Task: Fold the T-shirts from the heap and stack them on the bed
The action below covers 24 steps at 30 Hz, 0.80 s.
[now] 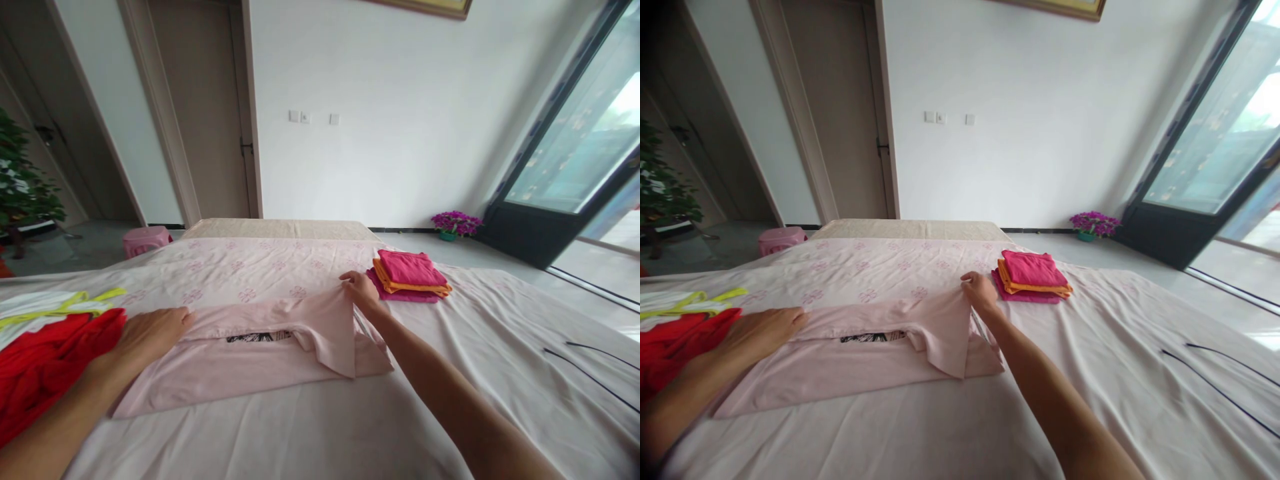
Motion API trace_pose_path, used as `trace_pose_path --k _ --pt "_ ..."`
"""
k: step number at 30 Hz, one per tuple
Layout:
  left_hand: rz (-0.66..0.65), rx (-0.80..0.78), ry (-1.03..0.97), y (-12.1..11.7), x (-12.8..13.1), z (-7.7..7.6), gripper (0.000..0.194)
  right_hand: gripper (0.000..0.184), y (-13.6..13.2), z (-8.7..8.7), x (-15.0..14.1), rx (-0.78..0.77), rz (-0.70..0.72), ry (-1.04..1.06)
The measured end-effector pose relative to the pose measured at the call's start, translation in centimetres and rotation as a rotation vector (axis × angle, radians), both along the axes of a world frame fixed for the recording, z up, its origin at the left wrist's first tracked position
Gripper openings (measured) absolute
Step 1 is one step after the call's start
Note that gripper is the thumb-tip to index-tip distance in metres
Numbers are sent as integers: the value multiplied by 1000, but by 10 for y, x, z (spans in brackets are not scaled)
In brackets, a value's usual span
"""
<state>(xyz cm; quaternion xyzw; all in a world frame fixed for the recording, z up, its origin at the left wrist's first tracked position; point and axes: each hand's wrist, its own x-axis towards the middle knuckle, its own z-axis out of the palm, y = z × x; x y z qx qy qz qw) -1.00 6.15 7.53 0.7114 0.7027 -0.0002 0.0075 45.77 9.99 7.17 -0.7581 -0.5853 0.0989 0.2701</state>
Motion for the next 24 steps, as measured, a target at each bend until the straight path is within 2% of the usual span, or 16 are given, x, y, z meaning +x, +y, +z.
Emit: trace_pose_path --k 3,7,11,15,18,21,24 --pt "76 -63 19 12 -1 -6 50 39 -6 -5 13 48 -10 63" --pt "20 66 32 18 -5 -19 53 32 -6 -12 27 -78 95 74" --pt "4 126 38 26 -13 -31 46 30 7 -13 25 -114 93 97" --pt "67 129 -19 33 -18 -38 42 29 20 -17 20 3 15 210" --pt "98 160 11 29 -16 -38 42 37 24 -27 24 50 38 277" --pt "65 229 54 19 -10 -37 42 46 25 -35 32 51 79 250" --pt "-35 397 72 13 -5 -38 40 44 21 -32 36 137 30 139"
